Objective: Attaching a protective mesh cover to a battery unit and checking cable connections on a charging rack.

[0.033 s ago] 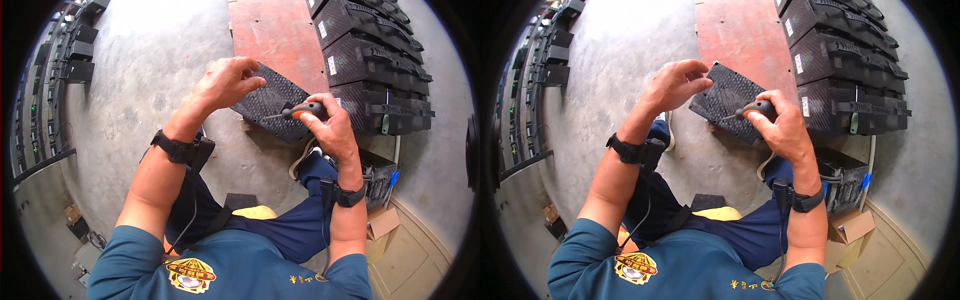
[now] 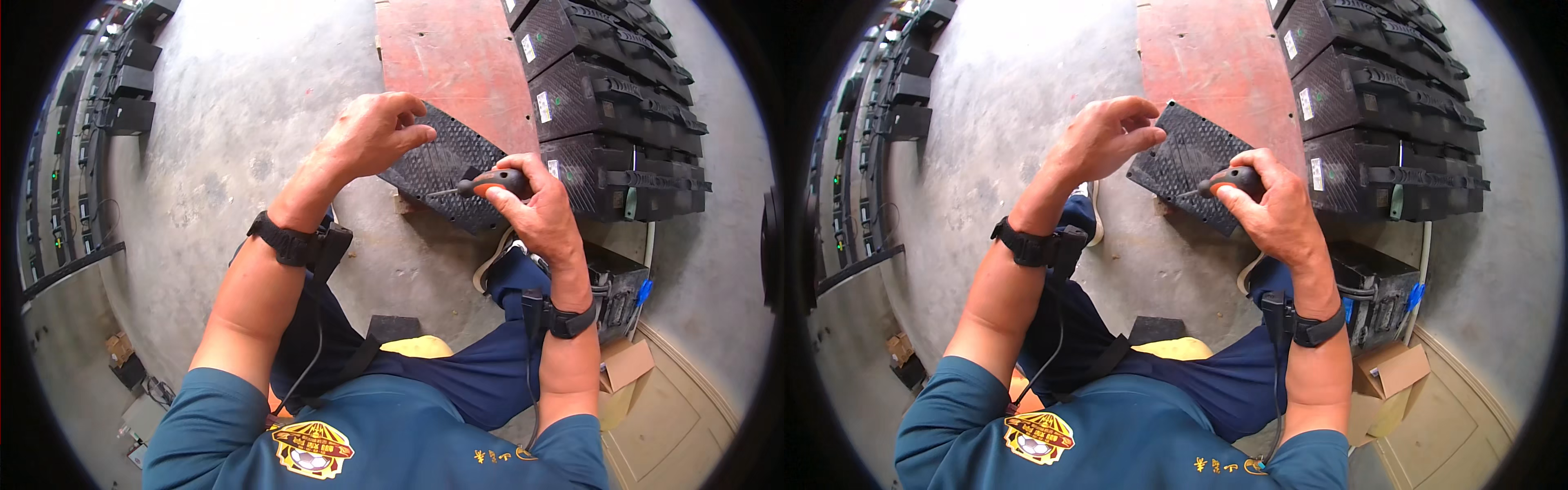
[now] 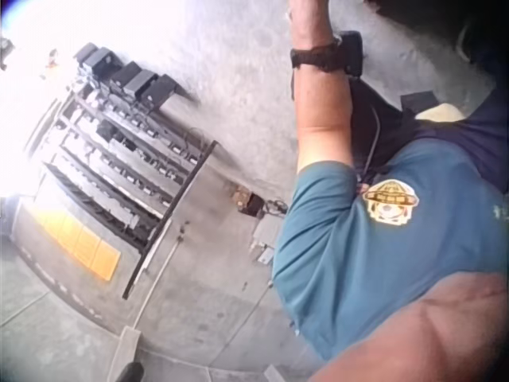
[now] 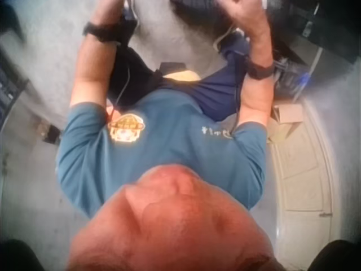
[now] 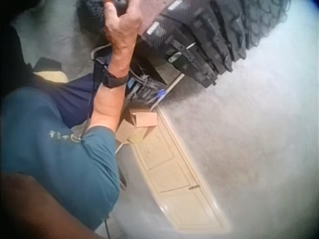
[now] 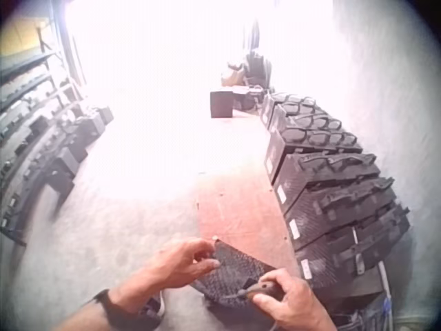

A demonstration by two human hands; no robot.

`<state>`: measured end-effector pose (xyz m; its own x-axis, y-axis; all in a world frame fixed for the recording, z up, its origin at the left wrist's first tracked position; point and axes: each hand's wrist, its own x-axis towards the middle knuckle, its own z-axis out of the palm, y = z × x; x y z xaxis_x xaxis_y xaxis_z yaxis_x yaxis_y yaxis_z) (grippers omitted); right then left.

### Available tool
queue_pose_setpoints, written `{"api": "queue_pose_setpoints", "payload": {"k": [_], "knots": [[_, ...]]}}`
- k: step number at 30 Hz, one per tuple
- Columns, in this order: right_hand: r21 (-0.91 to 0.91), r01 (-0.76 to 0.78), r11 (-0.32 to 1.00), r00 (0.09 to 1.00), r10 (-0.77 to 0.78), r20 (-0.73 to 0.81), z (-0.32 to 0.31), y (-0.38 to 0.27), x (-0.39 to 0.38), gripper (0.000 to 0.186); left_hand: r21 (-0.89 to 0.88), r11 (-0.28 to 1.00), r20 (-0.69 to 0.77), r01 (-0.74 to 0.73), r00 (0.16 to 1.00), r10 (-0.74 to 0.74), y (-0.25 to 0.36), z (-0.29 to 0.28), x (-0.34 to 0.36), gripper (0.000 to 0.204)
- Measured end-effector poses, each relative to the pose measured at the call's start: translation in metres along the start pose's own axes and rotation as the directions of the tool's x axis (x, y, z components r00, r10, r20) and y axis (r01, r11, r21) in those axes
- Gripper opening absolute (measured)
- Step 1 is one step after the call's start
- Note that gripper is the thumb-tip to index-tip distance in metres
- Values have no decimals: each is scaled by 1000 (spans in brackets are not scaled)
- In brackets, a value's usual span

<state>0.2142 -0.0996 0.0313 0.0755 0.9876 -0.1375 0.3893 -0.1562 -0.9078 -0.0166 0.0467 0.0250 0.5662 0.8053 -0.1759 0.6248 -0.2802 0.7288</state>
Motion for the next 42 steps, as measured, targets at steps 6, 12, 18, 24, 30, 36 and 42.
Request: {"api": "queue_pose_setpoints", "payload": {"k": [6, 12, 18, 24, 30, 36, 42], "knots": [[-68, -3, 998, 997, 9, 81, 15, -8, 6, 31, -18, 1000, 3, 13, 1000, -13, -3, -3, -2, 39], [-150, 126, 981, 992, -120, 49, 21, -9, 8, 31, 3, 1000, -16, -16, 1000, 16, -4, -6, -3, 39], [-189, 103, 976, 995, -101, 20, 16, -10, 9, 33, 8, 1000, -15, -28, 1000, 28, -5, -6, -4, 39], [-169, 169, 971, 984, -158, 81, 24, -16, 9, 32, 8, 1000, -31, -27, 999, 27, -9, -5, -6, 42], [-235, 391, 890, 914, -344, 216, 38, -16, 6, 37, 13, 998, -29, -57, 998, 57, -8, -4, -3, 41], [-447, 423, 788, 896, -290, 336, 82, -4, 0, 30, -157, 984, -24, -82, 997, 79, -21, -3, -1, 33], [-503, 282, 817, 945, -144, 295, 79, 4, -1, 26, -42, 993, -34, -106, 994, 105, -15, 7, -3, 29]]}}
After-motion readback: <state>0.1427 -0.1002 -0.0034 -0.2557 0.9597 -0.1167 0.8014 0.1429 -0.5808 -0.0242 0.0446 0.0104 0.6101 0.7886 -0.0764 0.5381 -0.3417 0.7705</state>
